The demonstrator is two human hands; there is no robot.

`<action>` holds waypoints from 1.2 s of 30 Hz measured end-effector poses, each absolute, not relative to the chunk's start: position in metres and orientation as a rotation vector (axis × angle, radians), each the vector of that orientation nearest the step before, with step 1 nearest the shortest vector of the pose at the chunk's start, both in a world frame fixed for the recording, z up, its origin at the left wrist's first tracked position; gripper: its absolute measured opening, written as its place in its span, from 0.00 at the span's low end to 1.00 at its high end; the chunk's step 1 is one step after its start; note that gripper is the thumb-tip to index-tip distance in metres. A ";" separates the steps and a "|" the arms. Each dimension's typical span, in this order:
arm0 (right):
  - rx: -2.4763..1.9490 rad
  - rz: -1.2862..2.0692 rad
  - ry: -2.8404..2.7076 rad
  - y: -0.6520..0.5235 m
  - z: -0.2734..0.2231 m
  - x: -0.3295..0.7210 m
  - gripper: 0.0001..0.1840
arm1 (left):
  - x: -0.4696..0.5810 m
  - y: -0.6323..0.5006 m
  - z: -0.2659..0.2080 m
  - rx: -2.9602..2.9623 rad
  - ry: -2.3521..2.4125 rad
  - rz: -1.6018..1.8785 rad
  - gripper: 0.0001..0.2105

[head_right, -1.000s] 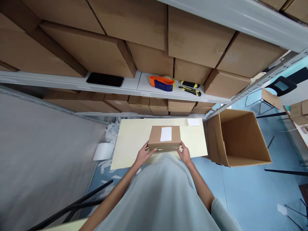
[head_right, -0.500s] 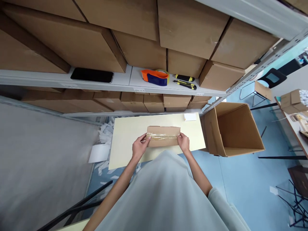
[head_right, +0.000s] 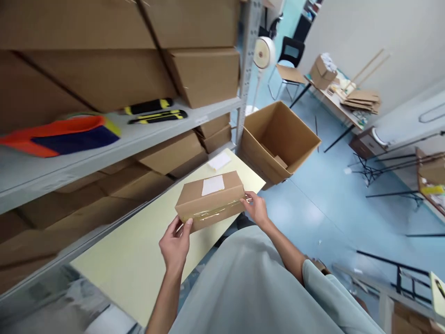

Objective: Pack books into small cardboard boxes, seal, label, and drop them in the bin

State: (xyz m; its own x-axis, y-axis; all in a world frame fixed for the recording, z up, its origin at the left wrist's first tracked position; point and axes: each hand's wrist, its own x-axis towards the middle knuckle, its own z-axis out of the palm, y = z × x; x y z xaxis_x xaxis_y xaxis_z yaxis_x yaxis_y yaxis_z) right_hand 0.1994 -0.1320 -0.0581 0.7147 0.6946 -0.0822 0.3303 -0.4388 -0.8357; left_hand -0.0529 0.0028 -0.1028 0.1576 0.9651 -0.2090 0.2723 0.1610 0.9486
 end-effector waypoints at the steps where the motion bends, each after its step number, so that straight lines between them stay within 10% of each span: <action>1: -2.056 0.498 -0.740 -0.147 -0.052 0.200 0.18 | -0.044 0.002 -0.100 1.352 1.288 0.771 0.31; 36: -1.872 0.732 -0.809 -0.168 -0.083 0.400 0.23 | 0.129 -0.084 -0.076 1.286 1.529 0.823 0.32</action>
